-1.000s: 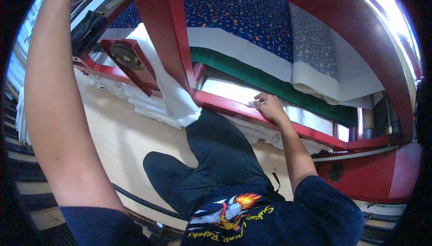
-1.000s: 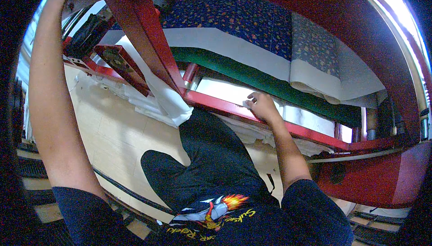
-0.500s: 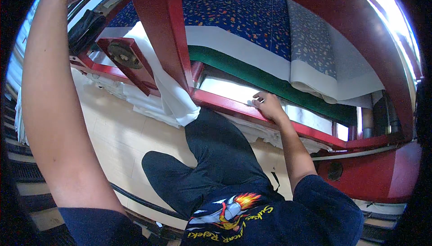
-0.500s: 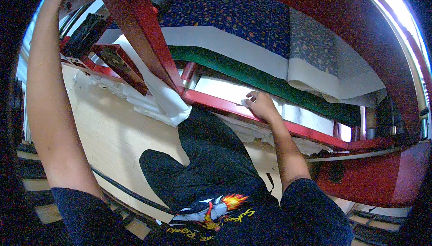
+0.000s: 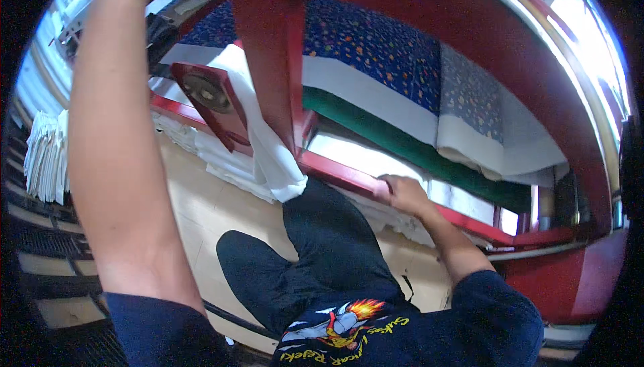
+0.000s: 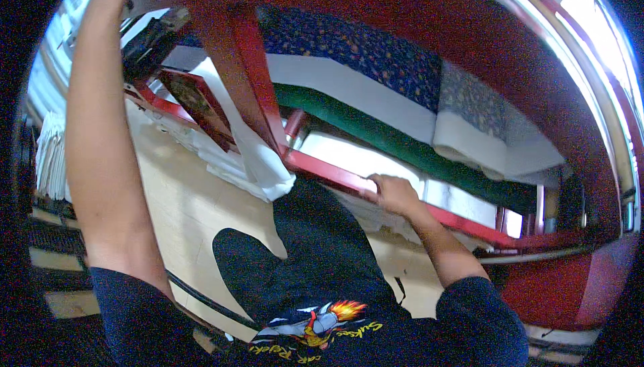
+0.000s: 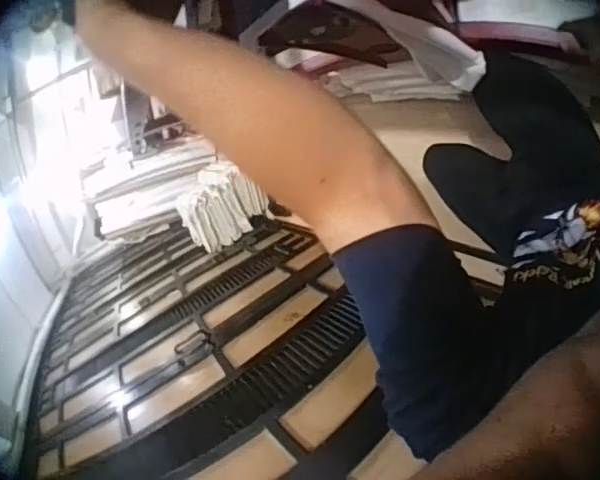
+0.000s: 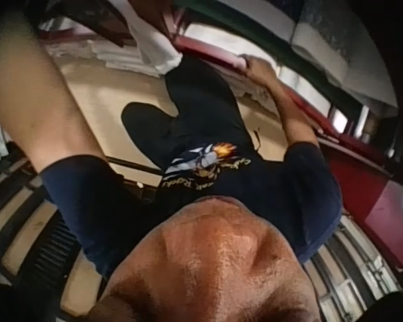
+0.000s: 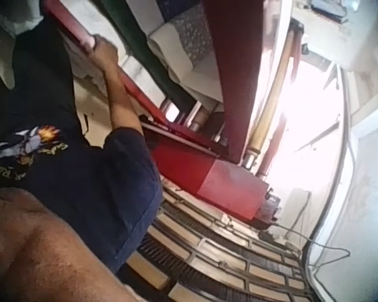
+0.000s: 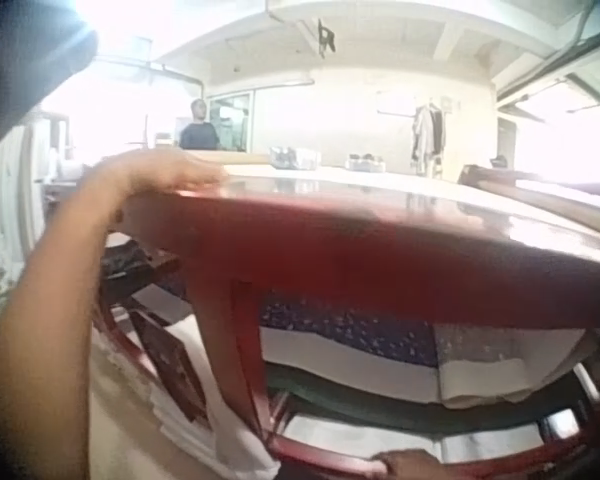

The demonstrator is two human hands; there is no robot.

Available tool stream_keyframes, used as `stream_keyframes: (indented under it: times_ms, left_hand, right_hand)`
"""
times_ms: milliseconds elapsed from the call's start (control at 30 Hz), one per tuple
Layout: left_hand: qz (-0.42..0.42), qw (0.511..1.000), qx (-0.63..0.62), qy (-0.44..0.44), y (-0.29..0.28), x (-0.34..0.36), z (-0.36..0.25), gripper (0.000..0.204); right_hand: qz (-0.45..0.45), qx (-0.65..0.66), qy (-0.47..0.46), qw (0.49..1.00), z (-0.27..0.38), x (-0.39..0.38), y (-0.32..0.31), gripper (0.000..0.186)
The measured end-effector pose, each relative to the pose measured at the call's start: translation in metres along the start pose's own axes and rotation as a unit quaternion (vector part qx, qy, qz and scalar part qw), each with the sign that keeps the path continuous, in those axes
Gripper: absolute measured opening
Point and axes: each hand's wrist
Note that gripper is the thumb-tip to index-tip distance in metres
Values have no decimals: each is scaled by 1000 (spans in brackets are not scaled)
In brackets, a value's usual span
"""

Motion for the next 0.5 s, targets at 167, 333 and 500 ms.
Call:
stream_keyframes:
  times_ms: [167, 333, 500]
  left_hand:
    - [9, 988, -66, 141, 15, -1, -23, 61]
    - [14, 996, -67, 56, 16, -25, -8, 75]
    - [-70, 994, -79, 23, 21, -23, -15, 74]
  right_hand:
    - [5, -77, 50, 996, 4, -12, -12, 65]
    - [83, -24, 16, 996, -4, 1, -1, 57]
    - [70, 79, 40, 994, 11, 9, -31, 57]
Point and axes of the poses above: each hand's wrist, its own x-axis towards the middle knuckle, its own y-axis out of the palm, z = x × y, and after that the axes turned 8 degrees about x, right-handed
